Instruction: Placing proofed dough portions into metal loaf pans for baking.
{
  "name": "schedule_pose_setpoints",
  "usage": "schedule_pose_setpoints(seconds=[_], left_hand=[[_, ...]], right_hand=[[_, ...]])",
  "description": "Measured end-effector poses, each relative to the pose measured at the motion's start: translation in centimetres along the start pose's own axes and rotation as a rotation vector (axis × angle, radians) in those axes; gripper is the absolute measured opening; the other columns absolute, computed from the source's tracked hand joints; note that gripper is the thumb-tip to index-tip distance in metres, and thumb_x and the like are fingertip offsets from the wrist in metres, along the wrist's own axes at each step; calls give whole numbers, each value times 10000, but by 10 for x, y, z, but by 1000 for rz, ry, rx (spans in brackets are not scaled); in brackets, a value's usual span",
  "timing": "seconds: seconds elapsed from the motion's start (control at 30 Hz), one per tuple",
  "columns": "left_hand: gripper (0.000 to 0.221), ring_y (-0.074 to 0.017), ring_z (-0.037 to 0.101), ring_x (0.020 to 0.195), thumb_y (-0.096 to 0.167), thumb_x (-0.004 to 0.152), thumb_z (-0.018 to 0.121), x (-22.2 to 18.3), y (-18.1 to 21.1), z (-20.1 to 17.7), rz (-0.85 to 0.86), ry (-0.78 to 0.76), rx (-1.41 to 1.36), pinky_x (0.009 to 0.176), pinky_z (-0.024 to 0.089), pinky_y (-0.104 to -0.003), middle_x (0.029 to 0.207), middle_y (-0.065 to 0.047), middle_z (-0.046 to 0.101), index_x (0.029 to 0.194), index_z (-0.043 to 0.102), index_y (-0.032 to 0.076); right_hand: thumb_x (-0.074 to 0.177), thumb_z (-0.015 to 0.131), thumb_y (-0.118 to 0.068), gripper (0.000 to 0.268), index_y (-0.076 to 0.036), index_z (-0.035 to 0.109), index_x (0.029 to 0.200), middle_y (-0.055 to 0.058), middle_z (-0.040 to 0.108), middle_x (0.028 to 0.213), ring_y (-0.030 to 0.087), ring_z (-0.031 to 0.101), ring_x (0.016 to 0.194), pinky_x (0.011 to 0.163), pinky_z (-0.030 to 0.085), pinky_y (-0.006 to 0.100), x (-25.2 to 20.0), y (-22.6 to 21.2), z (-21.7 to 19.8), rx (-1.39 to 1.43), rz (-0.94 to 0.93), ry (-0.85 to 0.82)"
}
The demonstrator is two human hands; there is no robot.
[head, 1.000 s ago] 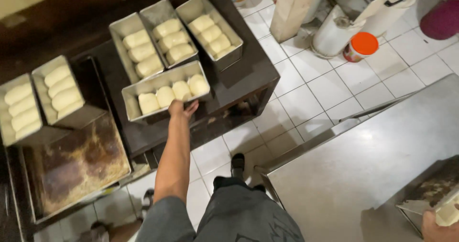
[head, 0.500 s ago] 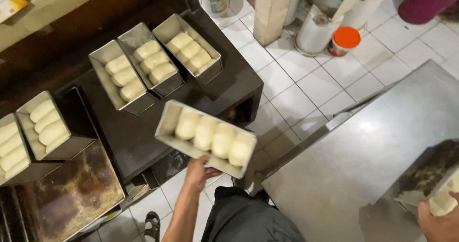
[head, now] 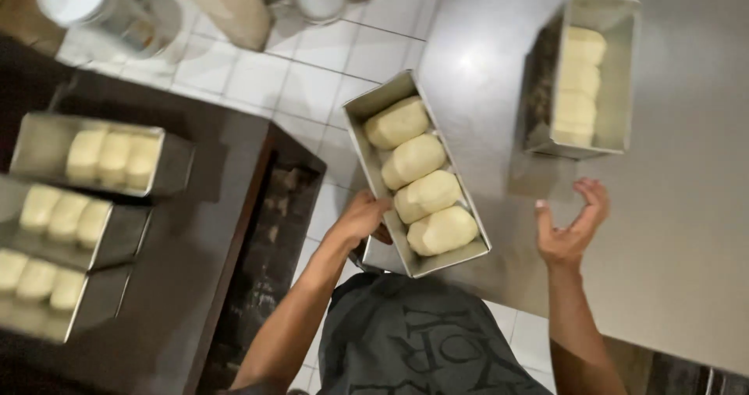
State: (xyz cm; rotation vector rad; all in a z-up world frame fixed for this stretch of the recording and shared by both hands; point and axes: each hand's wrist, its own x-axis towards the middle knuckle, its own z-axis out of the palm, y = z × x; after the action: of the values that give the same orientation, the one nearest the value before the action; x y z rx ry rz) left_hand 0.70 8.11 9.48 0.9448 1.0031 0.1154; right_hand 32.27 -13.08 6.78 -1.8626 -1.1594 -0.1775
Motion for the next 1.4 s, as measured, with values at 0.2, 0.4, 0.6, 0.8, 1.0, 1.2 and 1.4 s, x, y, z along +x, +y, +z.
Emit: schedule_pose_setpoints(seconds=[0.2,0.4,0.6,0.8,1.0,1.2,1.4], left_hand=[[448,-348,732,568,251,906,576,82,20,42,-71,-237,374,483,619,-454,895,-234,744,1200,633,-82],[679,-357,765,614,433,969,521,85,11,64,3,-202,847,665,598,-455,796,-271,756,1321,507,-147],[631,-364,720,763,513,919,639,3,39,65,302,92,795,768,552,-478,875,-239,745,1394,597,100],[352,-349,728,857,324,971,615,5,-14,67,490,253,601,775,559,-462,1083,-127,736,1240,730,129],[293,-372,705,958,266,941,662,16,-22,64,526,205,619,813,547,-473,1074,-129,742,1188,762,143],[287,-364,712,953,274,946,680,16,-20,65,552,190,657,815,554,-468,1116,-103,743,1194,749,146],[305,-367,709,915,275,930,670,13,-14,64,531,222,735,765,553,-491,1084,-103,735,1197,758,154]], right_hand=[[997,748,-95,371,4,569,1307,141,629,1246,246,620,1198,1106,496,383,-20,-47,-15,191,234,-46],[1015,649,-124,168,-18,655,1145,100,704,1043,216,676,941,831,544,341,41,-117,-23,214,235,-498],[1056,560,-207,215,-25,672,1034,151,690,901,279,651,765,723,522,403,119,-142,-6,-52,174,-786],[954,560,-310,354,-128,700,1225,185,716,1184,373,659,1056,910,514,464,66,-20,151,-358,401,-1397],[931,534,-263,380,-88,697,1227,188,737,1170,344,685,1057,921,515,446,56,11,140,-112,363,-1351],[850,617,-125,295,-2,759,1076,270,734,1042,400,718,941,825,555,476,8,65,190,-224,379,-1288],[890,619,-173,312,-14,722,1138,278,710,1028,430,654,950,805,504,500,29,37,182,-125,384,-1072]])
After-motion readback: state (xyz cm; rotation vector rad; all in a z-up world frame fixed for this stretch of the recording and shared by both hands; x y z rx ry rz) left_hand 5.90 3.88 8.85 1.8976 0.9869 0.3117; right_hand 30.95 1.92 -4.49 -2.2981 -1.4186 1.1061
